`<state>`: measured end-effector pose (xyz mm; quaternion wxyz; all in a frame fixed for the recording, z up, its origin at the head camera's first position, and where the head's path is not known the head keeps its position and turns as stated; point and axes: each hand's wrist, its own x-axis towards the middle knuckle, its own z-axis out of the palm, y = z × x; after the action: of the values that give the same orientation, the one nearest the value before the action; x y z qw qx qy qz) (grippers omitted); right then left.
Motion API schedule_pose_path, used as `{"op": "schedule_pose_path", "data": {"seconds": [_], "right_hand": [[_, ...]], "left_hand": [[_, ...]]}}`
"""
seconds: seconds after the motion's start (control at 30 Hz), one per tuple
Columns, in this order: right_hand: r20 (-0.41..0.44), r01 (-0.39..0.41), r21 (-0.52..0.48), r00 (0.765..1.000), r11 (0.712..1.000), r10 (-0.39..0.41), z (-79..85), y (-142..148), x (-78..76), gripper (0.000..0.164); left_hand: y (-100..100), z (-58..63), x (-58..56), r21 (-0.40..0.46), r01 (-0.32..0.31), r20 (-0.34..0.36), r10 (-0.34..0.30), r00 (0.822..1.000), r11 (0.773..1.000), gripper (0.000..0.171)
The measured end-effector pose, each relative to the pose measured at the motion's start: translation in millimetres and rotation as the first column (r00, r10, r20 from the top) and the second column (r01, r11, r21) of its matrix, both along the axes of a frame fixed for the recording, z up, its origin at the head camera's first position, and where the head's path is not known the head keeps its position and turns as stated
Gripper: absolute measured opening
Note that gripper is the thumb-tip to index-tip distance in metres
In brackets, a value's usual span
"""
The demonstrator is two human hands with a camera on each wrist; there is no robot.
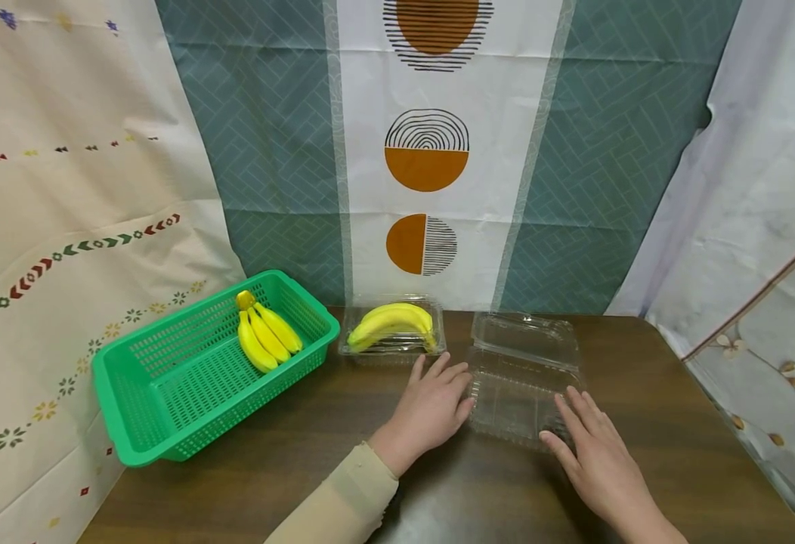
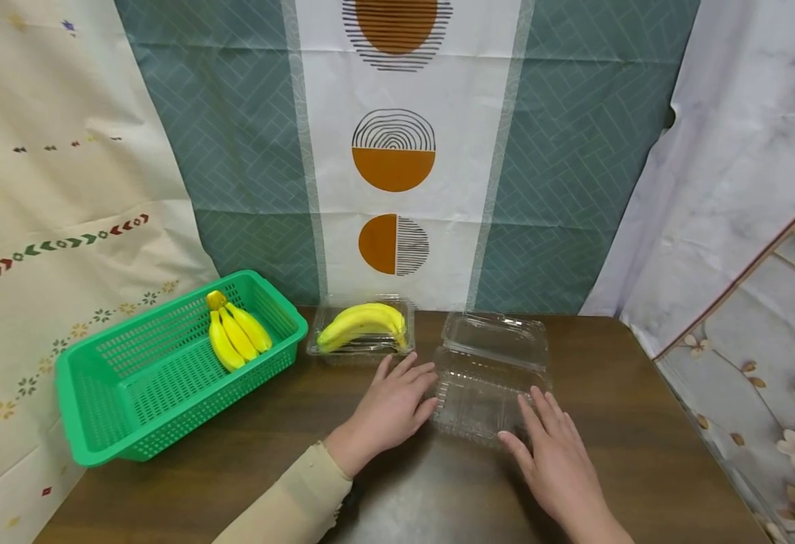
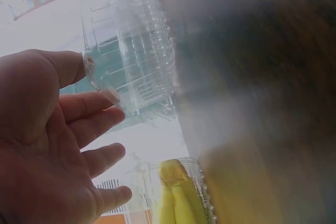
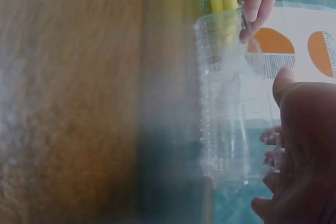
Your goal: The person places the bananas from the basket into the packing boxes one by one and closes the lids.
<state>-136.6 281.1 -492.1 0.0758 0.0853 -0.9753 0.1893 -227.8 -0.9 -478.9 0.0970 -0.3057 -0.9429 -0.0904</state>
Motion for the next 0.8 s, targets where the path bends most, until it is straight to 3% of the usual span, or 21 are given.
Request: {"op": "schedule_pose_path", "data": {"seconds": [0.3, 0.8], "right_hand": [[0.1, 0.063, -0.045, 0.993, 0.997, -0.058, -8.3, 8, -6.0, 0.095], [0.135, 0.078, -0.041, 0.988, 0.996, -0.072, -8.9, 13, -13.6, 0.105]], "left_hand": [[-2, -1.1, 2.4, -0.019, -0.008, 0.005, 0.008, 1.0, 1.0, 0.046], [-5, -1.6, 2.8, 0.004, -0.003, 0.003, 0.003, 1.0, 1.0, 0.049]]}}
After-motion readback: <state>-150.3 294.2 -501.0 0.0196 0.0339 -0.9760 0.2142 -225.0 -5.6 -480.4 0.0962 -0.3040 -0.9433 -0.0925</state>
